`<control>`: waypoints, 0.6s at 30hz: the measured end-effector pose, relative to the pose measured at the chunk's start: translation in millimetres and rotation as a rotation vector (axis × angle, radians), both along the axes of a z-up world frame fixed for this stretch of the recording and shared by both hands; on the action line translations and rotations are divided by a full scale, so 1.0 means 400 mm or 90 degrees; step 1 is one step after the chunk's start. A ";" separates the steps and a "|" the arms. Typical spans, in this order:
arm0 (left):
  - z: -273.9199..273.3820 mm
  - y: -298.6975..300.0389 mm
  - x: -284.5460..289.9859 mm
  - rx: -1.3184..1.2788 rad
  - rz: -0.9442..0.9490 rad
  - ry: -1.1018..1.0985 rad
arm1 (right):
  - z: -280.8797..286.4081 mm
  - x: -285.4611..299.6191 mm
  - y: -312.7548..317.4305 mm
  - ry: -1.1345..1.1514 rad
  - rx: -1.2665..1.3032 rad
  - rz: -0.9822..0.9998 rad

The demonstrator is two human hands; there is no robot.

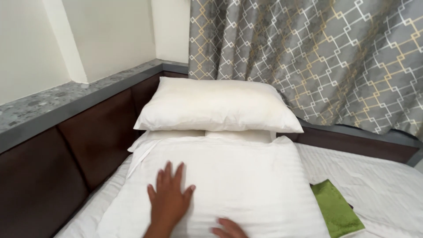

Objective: The person folds a white sheet on a bed and then places a pillow into a white pillowcase. They adjust the pillowcase and fluff the pillow before placing it on the bed.

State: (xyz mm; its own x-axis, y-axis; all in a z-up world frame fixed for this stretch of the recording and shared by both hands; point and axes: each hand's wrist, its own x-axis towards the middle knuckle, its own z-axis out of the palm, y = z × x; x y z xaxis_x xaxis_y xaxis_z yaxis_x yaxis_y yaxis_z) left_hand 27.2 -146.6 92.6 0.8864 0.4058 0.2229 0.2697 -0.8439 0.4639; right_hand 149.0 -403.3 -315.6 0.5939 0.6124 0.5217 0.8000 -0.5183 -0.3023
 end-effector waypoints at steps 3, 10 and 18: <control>-0.083 0.008 0.025 0.021 -0.035 0.027 | 0.435 -0.049 0.163 0.086 -0.081 -0.010; -0.111 0.085 0.062 0.041 0.007 0.131 | 0.937 -0.123 0.085 -0.024 -0.310 -0.181; -0.085 0.078 0.053 0.019 0.054 0.143 | 0.891 0.034 -0.334 0.307 -0.098 -0.797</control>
State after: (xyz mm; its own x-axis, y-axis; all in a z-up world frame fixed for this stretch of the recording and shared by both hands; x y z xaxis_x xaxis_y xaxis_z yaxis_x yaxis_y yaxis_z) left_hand 48.4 -115.4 58.5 0.8780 0.4771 0.0374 0.4337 -0.8263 0.3592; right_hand 162.5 -537.0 40.8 0.8956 -0.4377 0.0800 -0.3991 -0.8697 -0.2903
